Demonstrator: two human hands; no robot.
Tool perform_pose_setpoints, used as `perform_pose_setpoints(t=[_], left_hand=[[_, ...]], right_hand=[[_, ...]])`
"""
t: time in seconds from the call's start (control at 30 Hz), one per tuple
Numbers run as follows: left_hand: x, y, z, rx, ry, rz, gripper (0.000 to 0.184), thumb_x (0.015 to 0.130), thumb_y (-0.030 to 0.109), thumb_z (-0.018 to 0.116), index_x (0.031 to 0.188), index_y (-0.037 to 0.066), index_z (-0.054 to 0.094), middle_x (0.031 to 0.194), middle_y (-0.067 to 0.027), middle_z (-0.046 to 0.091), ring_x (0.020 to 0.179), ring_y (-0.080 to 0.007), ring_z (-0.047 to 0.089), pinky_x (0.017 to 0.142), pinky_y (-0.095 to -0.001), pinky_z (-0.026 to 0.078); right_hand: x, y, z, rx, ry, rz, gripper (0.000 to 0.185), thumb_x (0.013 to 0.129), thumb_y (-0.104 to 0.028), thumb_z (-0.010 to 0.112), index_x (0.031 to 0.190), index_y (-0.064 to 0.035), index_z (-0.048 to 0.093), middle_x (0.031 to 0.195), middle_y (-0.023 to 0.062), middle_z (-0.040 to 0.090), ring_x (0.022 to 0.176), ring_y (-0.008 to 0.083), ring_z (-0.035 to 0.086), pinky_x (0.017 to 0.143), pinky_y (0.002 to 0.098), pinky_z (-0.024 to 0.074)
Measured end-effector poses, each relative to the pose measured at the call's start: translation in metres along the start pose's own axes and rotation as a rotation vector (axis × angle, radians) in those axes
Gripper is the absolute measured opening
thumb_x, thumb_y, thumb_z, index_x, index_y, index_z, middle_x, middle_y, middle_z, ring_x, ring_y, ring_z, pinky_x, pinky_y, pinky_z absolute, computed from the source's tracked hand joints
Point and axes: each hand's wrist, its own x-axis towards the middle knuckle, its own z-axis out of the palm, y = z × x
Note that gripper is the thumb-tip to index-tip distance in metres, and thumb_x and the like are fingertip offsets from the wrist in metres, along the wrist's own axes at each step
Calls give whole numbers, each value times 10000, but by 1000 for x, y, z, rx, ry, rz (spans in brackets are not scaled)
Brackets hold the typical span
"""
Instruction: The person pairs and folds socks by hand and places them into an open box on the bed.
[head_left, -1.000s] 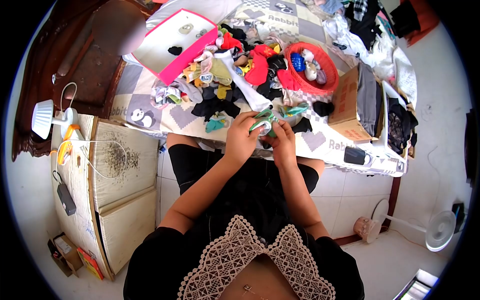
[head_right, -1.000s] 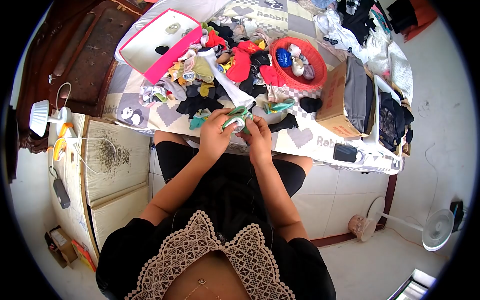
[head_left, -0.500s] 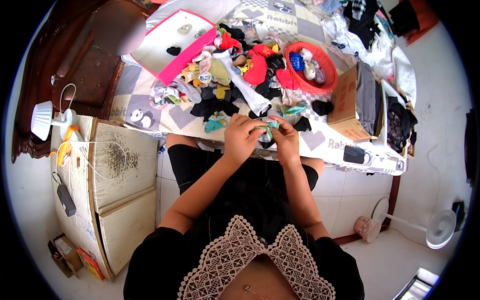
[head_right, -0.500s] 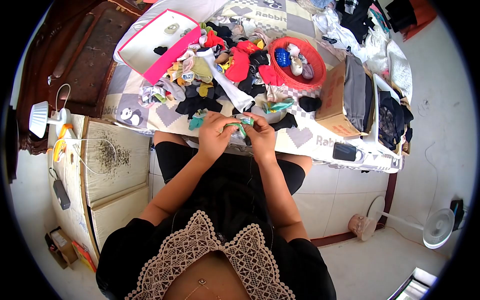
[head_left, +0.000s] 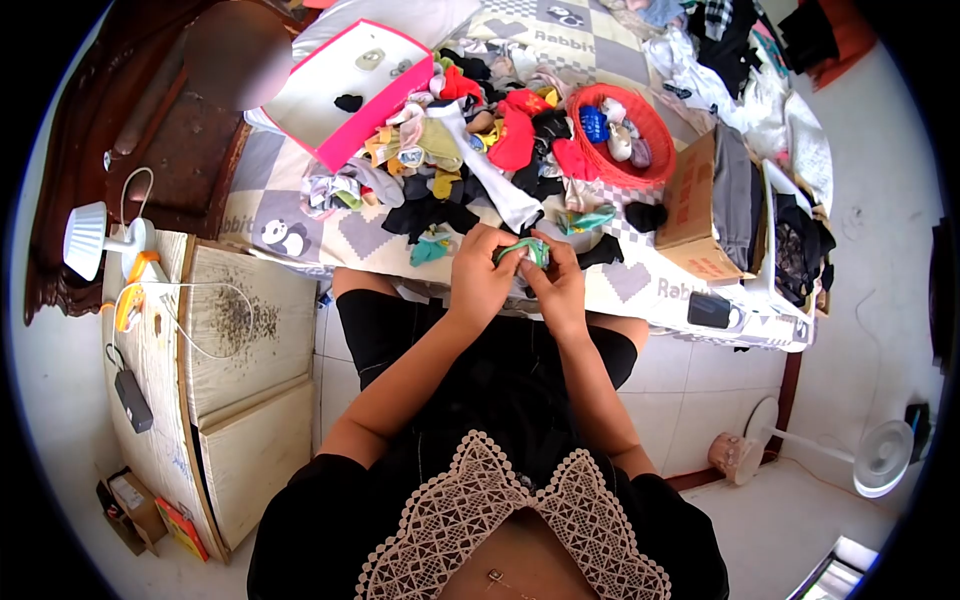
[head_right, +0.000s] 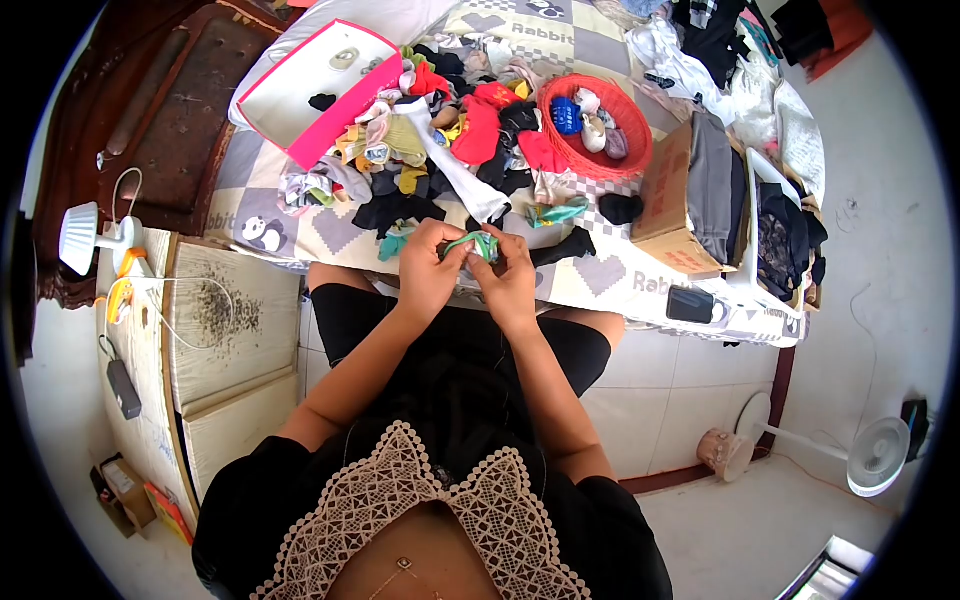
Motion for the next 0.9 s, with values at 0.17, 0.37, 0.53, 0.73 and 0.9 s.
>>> perform_pose_setpoints(t=[0.17, 0.37, 0.53, 0.73, 0.9], left_hand=[[-6, 2, 3, -54, -61, 13, 134, 723, -60, 625, 803, 7, 541, 793, -85, 542, 669, -180, 557, 582, -267, 464], [-9, 5, 7, 83, -104, -56, 226, 717, -51, 594, 902, 24, 487, 833, -100, 553, 726, -206, 594, 608, -299, 501], [-8, 6, 6, -37, -300, -391, 202, 714, 3, 560, 889, 24, 462, 827, -112, 561, 683, -203, 613, 615, -298, 482], [-11, -14, 12, 12, -115, -274, 207, 676, -46, 519, 865, 22, 469, 717, -159, 555, 641, -285, 578, 587, -335, 442], [-15, -15, 4, 36, -126, -190, 181, 671, -93, 465, 818, -2, 518, 688, -162, 569, 615, -263, 585, 571, -327, 438]], right_hand=[[0, -13, 5, -211, 254, -114, 349, 704, 3, 618, 1044, 4, 537, 883, 99, 587, 699, 167, 576, 609, 269, 470], [-3, -14, 4, -383, 305, -158, 237, 697, 16, 604, 925, -4, 543, 842, 123, 604, 643, 187, 579, 579, 276, 469], [-2, -5, 1, -324, 372, -244, 215, 707, 17, 603, 915, -15, 554, 851, 121, 607, 631, 187, 572, 561, 274, 461], [-4, -22, 2, -462, 324, -279, 139, 700, 27, 597, 831, -11, 569, 815, 110, 606, 620, 208, 582, 550, 284, 458], [-3, -14, 0, -463, 243, -327, 85, 733, 45, 505, 733, 1, 577, 721, 117, 594, 571, 232, 587, 518, 297, 448]])
